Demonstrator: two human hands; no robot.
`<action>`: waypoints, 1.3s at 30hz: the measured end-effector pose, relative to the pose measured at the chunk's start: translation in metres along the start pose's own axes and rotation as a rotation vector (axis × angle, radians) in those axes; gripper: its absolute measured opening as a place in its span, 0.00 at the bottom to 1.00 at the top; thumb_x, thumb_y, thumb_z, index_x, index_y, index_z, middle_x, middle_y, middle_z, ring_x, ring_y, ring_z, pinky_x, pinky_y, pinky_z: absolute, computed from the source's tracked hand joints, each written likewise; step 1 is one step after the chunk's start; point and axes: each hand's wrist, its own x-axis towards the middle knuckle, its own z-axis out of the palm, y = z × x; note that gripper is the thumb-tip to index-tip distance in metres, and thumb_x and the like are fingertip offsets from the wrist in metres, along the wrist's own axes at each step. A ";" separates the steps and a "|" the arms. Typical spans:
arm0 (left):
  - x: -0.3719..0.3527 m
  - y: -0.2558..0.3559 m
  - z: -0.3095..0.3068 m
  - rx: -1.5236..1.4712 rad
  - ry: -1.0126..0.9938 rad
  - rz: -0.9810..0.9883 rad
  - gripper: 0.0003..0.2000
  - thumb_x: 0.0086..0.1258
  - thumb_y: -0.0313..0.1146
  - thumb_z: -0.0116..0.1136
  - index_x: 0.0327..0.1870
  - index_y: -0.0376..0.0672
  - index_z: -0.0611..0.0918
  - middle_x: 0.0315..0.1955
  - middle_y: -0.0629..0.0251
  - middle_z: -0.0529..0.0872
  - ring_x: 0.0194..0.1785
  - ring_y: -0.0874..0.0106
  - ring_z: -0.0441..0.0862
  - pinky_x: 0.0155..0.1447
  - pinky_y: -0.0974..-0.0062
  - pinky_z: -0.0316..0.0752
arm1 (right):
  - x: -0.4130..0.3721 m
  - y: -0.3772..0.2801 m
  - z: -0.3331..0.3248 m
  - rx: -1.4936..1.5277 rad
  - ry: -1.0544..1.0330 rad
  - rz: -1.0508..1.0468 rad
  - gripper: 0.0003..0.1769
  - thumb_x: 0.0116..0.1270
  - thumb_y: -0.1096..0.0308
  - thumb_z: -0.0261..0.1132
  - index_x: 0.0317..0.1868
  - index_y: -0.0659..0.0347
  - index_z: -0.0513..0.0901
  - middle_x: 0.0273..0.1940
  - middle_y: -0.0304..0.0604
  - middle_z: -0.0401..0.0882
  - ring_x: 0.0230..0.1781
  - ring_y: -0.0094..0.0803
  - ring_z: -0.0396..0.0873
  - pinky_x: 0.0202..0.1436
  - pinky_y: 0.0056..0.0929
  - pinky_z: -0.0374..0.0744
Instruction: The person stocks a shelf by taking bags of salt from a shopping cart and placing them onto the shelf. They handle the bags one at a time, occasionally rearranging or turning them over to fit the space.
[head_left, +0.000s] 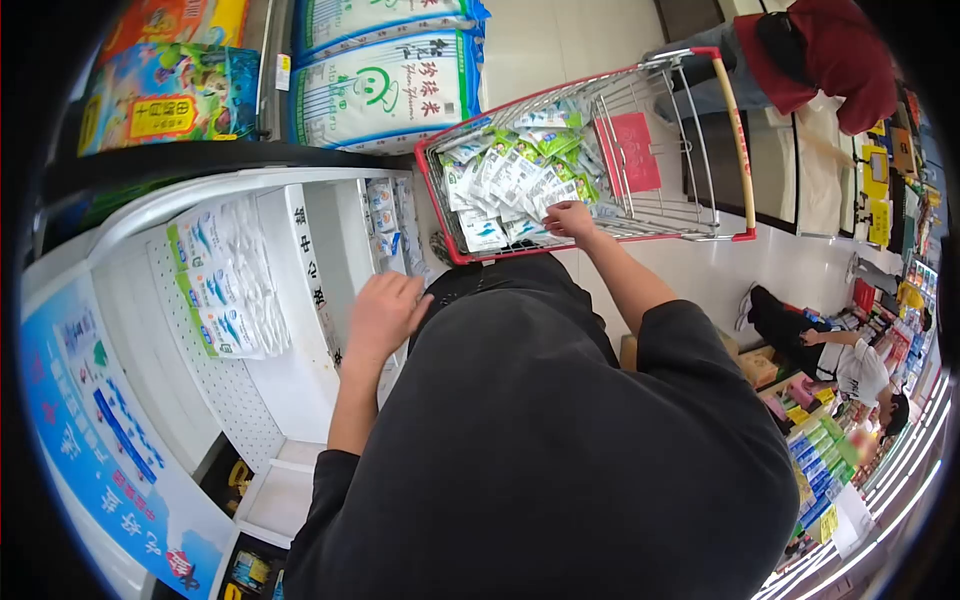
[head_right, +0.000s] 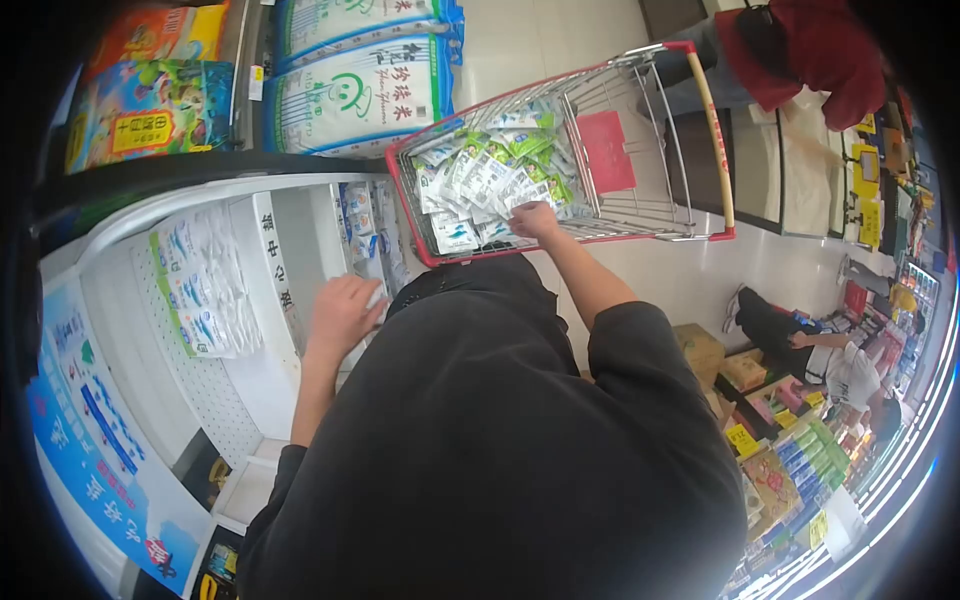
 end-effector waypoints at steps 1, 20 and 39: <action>0.005 0.003 0.007 0.000 -0.023 0.000 0.13 0.65 0.36 0.73 0.46 0.41 0.86 0.35 0.63 0.85 0.44 0.62 0.84 0.50 0.64 0.78 | 0.020 0.008 -0.010 0.041 0.031 0.055 0.15 0.74 0.64 0.70 0.53 0.66 0.83 0.43 0.50 0.92 0.34 0.32 0.90 0.36 0.30 0.88; 0.002 0.001 0.101 -0.219 -0.257 -0.490 0.15 0.68 0.35 0.73 0.52 0.38 0.87 0.40 0.58 0.87 0.47 0.57 0.84 0.53 0.60 0.78 | 0.221 -0.010 0.072 -0.002 0.327 0.313 0.25 0.59 0.60 0.86 0.44 0.67 0.82 0.38 0.45 0.82 0.30 0.32 0.79 0.36 0.36 0.86; 0.105 0.009 0.140 -0.840 -0.082 -0.655 0.44 0.61 0.45 0.82 0.73 0.34 0.70 0.62 0.52 0.83 0.64 0.59 0.83 0.67 0.61 0.78 | -0.062 -0.096 0.118 -0.385 -0.588 -0.228 0.17 0.69 0.68 0.72 0.54 0.70 0.86 0.40 0.52 0.91 0.37 0.32 0.90 0.45 0.37 0.86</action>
